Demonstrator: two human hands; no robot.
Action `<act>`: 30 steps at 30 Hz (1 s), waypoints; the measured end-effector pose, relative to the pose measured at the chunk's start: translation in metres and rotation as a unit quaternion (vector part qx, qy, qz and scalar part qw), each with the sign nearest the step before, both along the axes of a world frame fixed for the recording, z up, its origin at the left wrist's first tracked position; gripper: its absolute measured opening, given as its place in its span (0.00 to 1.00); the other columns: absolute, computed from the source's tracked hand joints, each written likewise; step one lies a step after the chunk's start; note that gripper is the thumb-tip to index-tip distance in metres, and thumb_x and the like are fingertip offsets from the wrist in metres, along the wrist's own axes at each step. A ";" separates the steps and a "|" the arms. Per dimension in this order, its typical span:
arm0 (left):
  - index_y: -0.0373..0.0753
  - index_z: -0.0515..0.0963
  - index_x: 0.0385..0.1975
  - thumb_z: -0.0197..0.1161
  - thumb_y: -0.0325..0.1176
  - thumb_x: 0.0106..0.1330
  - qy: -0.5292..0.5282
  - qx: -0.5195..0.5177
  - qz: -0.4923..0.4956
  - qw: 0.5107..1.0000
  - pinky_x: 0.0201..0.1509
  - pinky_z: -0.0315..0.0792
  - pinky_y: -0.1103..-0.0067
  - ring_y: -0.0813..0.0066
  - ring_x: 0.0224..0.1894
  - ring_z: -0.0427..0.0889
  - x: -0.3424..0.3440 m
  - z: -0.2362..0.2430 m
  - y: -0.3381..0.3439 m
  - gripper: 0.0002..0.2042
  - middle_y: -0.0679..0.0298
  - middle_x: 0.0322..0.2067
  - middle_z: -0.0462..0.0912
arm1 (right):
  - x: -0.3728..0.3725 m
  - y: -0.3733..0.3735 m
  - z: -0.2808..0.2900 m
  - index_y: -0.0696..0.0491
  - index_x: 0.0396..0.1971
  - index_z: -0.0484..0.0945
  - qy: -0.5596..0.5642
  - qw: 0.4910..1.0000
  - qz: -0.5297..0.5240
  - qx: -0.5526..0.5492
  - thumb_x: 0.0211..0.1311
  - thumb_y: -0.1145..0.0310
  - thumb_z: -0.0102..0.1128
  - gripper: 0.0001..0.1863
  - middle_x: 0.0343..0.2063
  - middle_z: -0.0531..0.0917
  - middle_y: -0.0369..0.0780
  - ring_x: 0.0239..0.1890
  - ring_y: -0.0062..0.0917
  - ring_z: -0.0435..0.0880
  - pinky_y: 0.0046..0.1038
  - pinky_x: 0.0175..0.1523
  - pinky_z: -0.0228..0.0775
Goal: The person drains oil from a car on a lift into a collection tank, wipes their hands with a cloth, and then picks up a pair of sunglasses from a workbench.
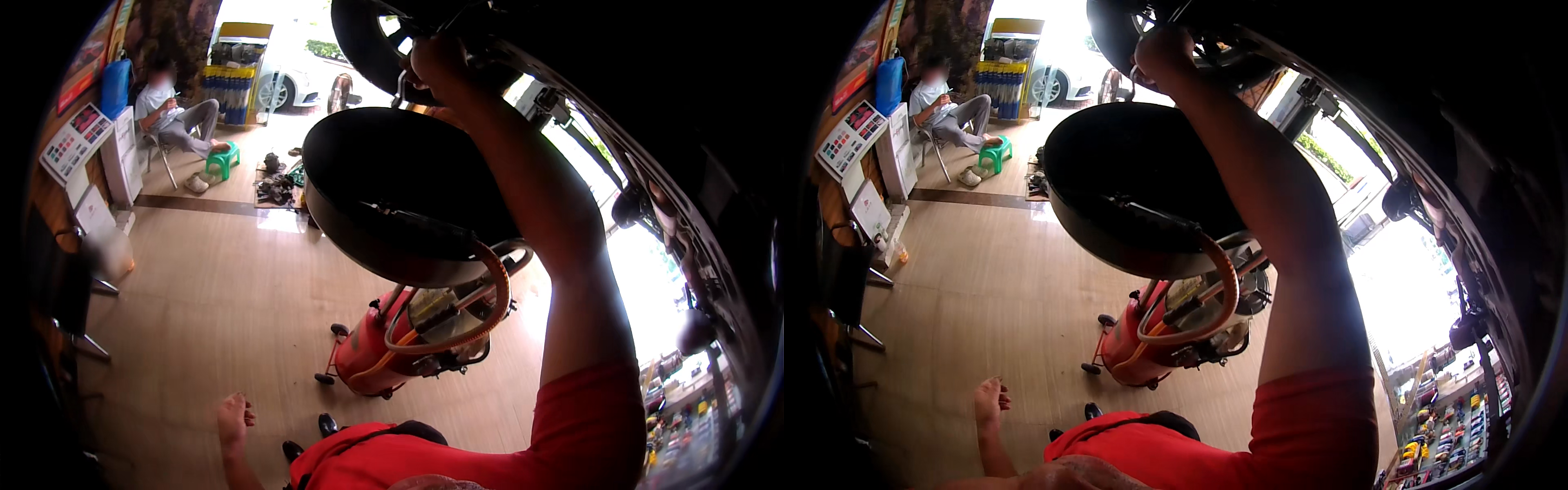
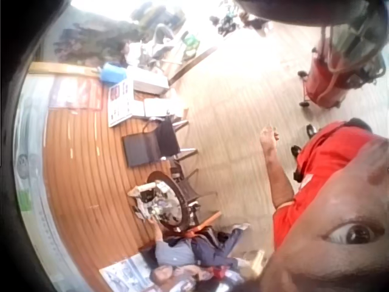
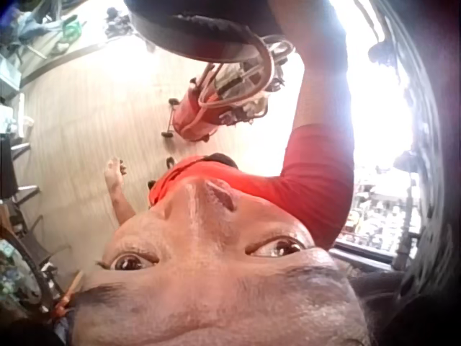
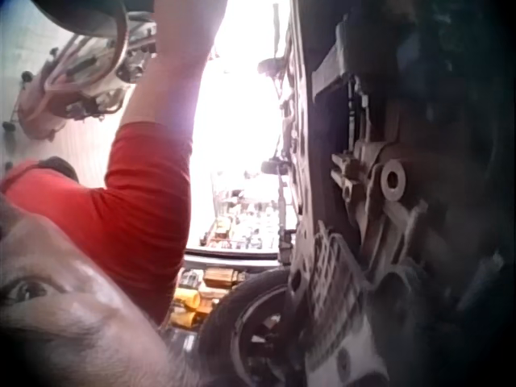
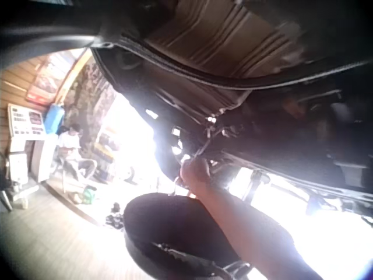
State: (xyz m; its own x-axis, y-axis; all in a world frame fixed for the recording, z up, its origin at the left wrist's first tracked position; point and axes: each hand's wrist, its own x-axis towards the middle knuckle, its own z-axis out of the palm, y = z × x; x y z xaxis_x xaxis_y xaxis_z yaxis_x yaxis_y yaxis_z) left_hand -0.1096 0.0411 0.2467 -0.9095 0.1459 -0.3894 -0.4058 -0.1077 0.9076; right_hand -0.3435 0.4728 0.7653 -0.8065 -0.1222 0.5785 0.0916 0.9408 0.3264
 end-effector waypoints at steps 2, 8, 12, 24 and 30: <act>0.32 0.73 0.43 0.51 0.38 0.69 0.014 -0.032 -0.025 0.999 0.20 0.69 0.84 0.81 0.19 0.73 0.006 0.010 0.013 0.14 0.64 0.27 0.75 | 0.011 0.007 0.003 0.58 0.31 0.77 0.025 0.988 0.045 -0.146 0.66 0.62 0.47 0.15 0.18 0.78 0.39 0.19 0.20 0.77 0.23 0.25 0.70; 0.31 0.73 0.43 0.51 0.36 0.68 -0.011 -0.050 -0.053 0.997 0.21 0.69 0.84 0.81 0.20 0.73 0.020 0.002 0.006 0.14 0.64 0.26 0.75 | 0.108 -0.010 0.050 0.55 0.27 0.76 -0.050 0.940 0.065 -0.332 0.67 0.60 0.46 0.16 0.15 0.75 0.36 0.17 0.17 0.74 0.20 0.24 0.67; 0.31 0.74 0.43 0.51 0.36 0.68 0.000 -0.050 -0.064 0.997 0.21 0.69 0.84 0.81 0.20 0.73 0.013 -0.001 0.007 0.14 0.63 0.27 0.75 | 0.117 0.044 0.083 0.51 0.18 0.72 -0.029 0.977 0.207 0.040 0.66 0.61 0.48 0.17 0.09 0.70 0.32 0.12 0.13 0.70 0.18 0.26 0.67; 0.30 0.74 0.45 0.52 0.36 0.68 -0.009 -0.051 -0.075 0.996 0.21 0.69 0.85 0.82 0.20 0.73 0.026 -0.009 0.021 0.15 0.64 0.26 0.76 | 0.093 0.007 0.050 0.56 0.31 0.76 -0.005 0.991 0.135 -0.010 0.65 0.59 0.50 0.14 0.18 0.77 0.36 0.15 0.18 0.72 0.25 0.26 0.69; 0.29 0.74 0.42 0.53 0.34 0.67 -0.003 -0.067 -0.092 0.993 0.22 0.69 0.85 0.83 0.20 0.73 0.037 -0.018 0.033 0.14 0.66 0.26 0.76 | 0.066 -0.037 0.016 0.59 0.33 0.76 -0.023 0.878 0.063 -0.474 0.66 0.59 0.48 0.17 0.22 0.81 0.41 0.23 0.21 0.80 0.22 0.27 0.72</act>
State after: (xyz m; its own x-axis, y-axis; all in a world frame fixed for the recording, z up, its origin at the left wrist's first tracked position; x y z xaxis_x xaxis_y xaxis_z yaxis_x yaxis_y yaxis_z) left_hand -0.0727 0.0736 0.2283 -0.8695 0.2554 -0.4228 -0.4136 0.0913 0.9059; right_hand -0.2779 0.4361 0.7811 -0.8464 0.3065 0.4354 -0.0255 0.7934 -0.6081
